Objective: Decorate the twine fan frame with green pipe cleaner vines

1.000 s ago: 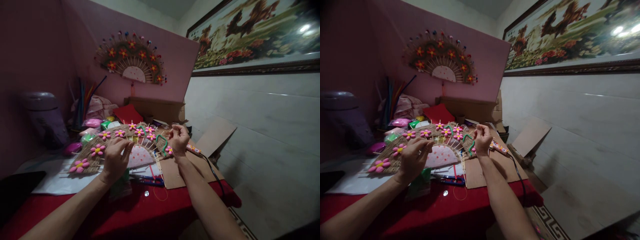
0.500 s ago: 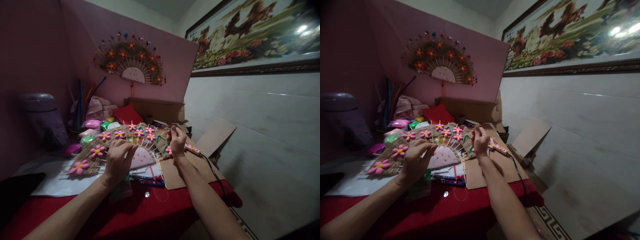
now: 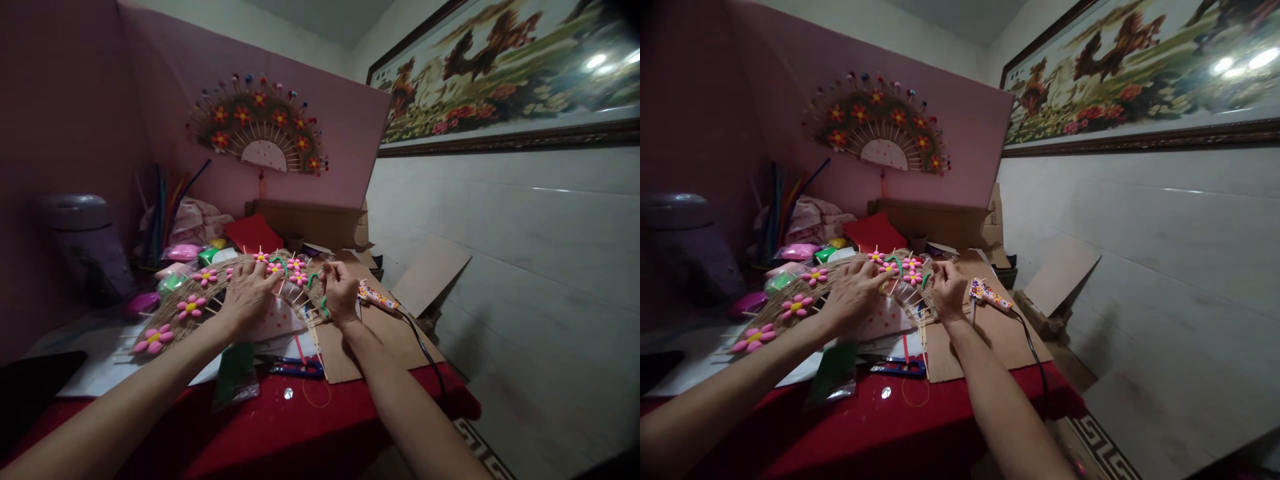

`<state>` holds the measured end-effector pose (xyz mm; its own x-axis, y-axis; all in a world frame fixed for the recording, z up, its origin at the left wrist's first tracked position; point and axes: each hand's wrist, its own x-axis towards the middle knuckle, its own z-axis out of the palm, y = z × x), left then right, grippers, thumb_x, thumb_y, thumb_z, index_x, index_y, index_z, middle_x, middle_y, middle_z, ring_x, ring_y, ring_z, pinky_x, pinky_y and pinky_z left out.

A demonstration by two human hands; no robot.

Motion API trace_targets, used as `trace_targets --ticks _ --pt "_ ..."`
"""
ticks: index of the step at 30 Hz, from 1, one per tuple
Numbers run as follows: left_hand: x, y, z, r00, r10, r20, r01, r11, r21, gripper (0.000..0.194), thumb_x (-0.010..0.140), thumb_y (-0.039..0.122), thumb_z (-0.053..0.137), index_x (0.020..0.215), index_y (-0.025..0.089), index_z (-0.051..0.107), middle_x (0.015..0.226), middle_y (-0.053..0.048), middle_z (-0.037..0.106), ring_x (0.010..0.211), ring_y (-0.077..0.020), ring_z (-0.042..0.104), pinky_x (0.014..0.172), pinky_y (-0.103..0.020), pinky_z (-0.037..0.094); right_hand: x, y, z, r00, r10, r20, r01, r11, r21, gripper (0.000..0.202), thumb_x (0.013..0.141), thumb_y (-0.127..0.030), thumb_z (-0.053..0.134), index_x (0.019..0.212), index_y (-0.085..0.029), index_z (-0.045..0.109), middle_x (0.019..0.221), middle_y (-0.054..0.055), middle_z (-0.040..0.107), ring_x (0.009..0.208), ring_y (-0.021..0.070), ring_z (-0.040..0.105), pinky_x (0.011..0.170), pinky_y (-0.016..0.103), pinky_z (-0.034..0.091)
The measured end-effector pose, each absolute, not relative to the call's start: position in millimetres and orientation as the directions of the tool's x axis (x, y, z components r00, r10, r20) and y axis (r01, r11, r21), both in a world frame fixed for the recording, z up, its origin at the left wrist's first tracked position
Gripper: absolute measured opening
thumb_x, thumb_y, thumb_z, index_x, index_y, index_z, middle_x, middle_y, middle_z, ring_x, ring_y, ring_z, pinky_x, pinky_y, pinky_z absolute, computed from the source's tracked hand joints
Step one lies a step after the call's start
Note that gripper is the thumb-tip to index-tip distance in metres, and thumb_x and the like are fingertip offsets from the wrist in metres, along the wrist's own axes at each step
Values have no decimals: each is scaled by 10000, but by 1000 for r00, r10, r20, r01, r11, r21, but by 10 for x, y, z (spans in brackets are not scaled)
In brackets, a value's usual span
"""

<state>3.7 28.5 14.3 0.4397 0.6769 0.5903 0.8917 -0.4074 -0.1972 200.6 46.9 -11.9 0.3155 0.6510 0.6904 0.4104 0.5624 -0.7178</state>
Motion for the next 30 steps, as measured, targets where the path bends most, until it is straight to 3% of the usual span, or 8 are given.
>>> trace_targets --ticks 5,9,18,25,30 --pt "86 403 122 481 664 572 874 -419 -248 343 859 200 449 1150 295 603 1092 -132 563 1054 -308 429 863 -455 340 2022 446 -113 324 575 752 562 522 -641 427 901 -502 402 644 -190 540 528 -12 526 505 114 466 501 218 321" --pt "100 430 83 497 651 574 864 -435 -253 366 855 186 450 1168 311 593 1025 -125 564 1012 -303 441 858 -451 343 2015 428 -84 345 551 760 571 520 -636 428 910 -490 388 641 -193 537 529 -15 526 505 116 471 514 223 322" --pt "119 444 111 522 656 546 853 -408 -325 369 862 193 448 1177 315 597 1094 -125 547 1026 -298 429 852 -433 343 2001 400 -58 338 545 767 573 527 -627 415 911 -468 404 623 -196 528 519 -21 513 509 118 477 537 231 342" --pt "99 385 129 430 653 623 898 -380 -222 287 849 236 489 1091 275 638 978 -117 567 956 -292 435 783 -411 354 1997 443 -67 404 517 754 465 594 -656 277 883 -424 486 827 -178 600 704 16 611 641 141 559 599 244 419" --pt "109 407 110 464 665 586 883 -404 -240 281 858 239 484 1058 313 668 933 -116 556 920 -292 442 759 -402 332 1996 487 -66 423 476 771 424 648 -632 209 855 -364 543 889 -167 603 850 47 618 694 143 576 625 261 459"
